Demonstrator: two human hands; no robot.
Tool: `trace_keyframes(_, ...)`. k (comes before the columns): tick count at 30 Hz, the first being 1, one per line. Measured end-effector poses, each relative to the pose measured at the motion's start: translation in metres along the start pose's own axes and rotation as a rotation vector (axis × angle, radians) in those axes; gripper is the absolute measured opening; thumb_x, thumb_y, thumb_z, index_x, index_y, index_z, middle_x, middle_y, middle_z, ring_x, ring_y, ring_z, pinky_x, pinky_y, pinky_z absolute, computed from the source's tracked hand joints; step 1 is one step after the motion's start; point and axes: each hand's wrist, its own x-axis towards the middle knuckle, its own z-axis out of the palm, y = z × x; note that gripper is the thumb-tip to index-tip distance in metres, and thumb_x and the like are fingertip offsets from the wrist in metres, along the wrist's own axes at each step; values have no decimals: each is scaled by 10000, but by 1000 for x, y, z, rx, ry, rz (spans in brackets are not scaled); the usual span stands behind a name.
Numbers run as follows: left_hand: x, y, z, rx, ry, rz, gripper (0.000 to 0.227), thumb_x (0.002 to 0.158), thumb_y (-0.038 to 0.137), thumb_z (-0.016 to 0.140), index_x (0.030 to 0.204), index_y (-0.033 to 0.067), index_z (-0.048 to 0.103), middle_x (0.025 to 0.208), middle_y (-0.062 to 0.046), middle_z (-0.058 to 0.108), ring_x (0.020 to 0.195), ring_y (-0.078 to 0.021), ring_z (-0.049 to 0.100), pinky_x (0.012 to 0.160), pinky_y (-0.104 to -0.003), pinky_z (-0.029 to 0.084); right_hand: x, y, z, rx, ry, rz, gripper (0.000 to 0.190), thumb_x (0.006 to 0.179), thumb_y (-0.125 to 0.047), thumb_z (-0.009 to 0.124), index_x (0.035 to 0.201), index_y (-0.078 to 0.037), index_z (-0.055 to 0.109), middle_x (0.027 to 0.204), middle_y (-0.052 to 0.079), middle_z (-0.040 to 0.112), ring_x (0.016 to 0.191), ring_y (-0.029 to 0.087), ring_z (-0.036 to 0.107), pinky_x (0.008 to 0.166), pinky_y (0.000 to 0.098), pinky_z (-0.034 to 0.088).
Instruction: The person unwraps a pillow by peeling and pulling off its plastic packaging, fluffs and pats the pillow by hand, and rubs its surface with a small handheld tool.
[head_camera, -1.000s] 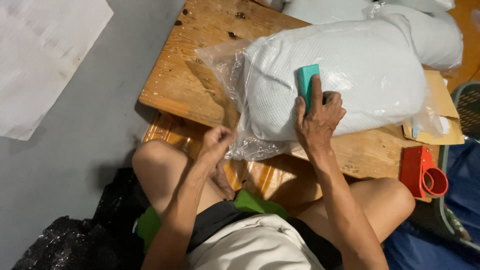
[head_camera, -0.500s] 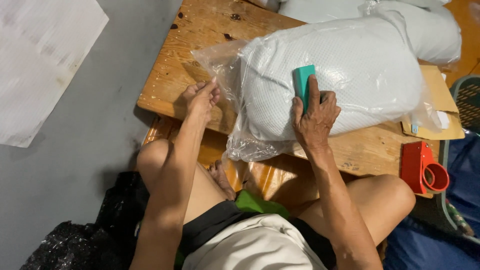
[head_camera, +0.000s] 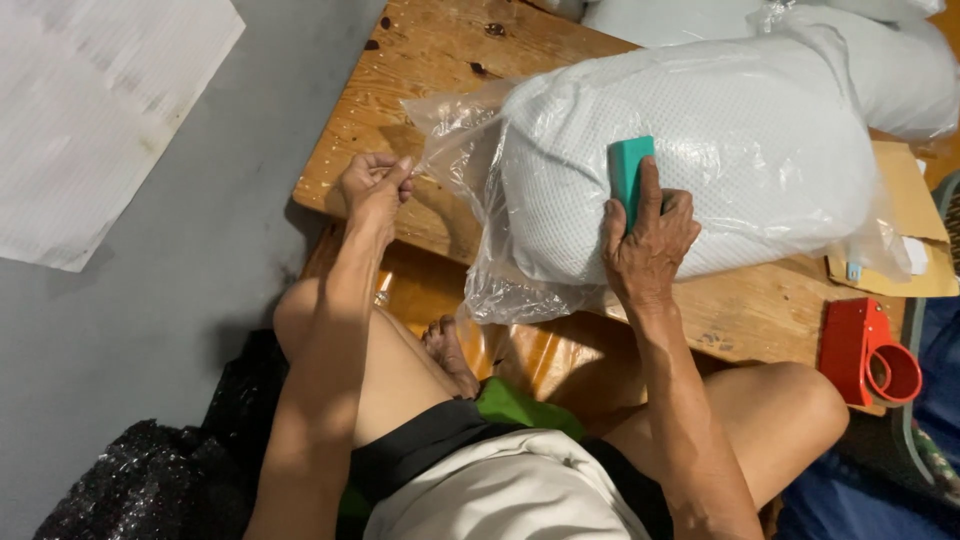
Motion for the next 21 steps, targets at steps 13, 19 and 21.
trace_keyframes(13,-31,0,19,74,10,193,146,1046,131,541,1014,55,661,732,17,501,605,-37,528,543,-131,473,24,-69,5,576,-307,140,585,823,-228,693,1339,-46,484,1061,222,561,971,502,591,827,553,474)
trace_keyframes(19,-11,-36,13,15,41,234,123,1044,168,577,965,109,652,729,12,501,631,-86,531,587,-202,444,76,-159,55,592,-574,174,689,687,-246,815,1256,-108,452,1110,246,619,962,568,678,833,652,534)
trace_keyframes(21,-9,-42,12,47,64,231,120,1045,189,579,963,133,647,743,29,498,654,-79,508,610,-207,437,82,-164,84,476,-611,139,703,693,-176,875,1250,-96,454,1172,223,592,938,561,690,841,651,563)
